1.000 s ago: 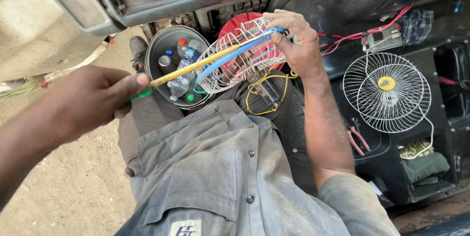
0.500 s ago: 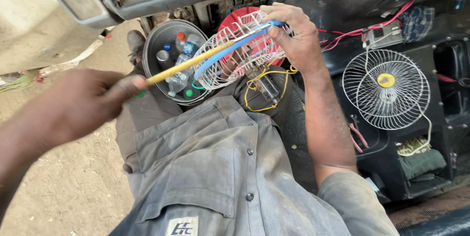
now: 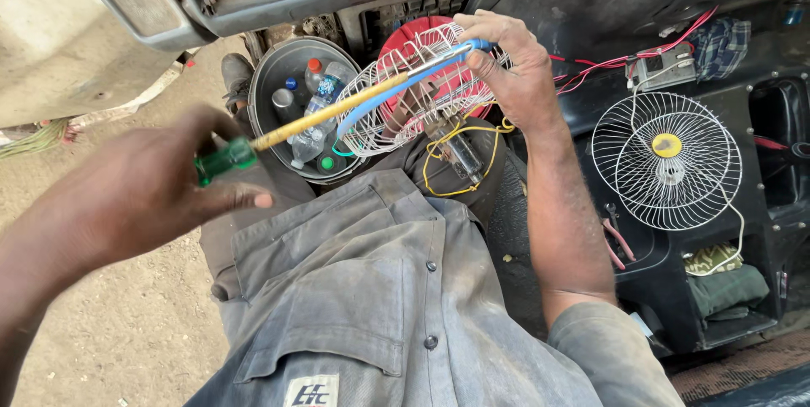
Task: The person disassembles a small electric fan using a screwdriver, removes the front grille and fan blades, and manipulates the motor and wiring. They then reassemble the fan components.
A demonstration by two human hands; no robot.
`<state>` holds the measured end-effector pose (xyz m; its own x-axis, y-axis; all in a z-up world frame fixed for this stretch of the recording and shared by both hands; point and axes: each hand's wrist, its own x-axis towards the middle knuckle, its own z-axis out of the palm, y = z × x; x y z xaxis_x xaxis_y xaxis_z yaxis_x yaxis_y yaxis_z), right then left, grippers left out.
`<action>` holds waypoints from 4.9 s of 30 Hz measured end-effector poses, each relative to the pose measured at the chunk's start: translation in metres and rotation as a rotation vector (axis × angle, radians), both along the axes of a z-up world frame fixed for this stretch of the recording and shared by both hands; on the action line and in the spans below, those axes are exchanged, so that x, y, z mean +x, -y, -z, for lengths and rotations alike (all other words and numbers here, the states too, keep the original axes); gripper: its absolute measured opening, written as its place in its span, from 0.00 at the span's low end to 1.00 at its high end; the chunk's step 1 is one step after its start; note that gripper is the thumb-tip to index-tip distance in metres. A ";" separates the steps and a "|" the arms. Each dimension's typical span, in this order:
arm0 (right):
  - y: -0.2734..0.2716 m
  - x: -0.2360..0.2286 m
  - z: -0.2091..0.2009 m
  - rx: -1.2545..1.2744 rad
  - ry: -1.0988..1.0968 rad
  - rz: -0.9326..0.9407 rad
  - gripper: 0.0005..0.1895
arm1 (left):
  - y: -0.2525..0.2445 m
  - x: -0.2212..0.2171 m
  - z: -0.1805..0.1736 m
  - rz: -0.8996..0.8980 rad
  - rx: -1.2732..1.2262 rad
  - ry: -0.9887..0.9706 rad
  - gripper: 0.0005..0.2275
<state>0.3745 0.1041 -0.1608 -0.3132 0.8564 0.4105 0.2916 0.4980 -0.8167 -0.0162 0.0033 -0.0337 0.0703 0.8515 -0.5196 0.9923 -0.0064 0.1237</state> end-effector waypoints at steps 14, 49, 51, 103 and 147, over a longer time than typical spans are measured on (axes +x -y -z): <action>-0.001 -0.003 0.000 0.008 0.024 0.018 0.12 | 0.003 0.000 -0.003 0.239 0.443 0.232 0.29; 0.000 0.002 0.010 -0.124 -0.158 -0.083 0.20 | -0.001 -0.004 -0.002 0.241 0.460 0.084 0.18; -0.001 0.001 0.011 -0.142 -0.192 -0.095 0.21 | -0.001 -0.006 -0.002 0.246 0.476 0.269 0.21; 0.002 0.006 0.005 -0.132 -0.110 -0.134 0.19 | 0.053 0.014 0.002 0.064 0.453 0.004 0.22; 0.014 -0.020 -0.013 0.094 0.050 -0.062 0.17 | 0.066 -0.022 0.002 0.198 0.661 -0.102 0.20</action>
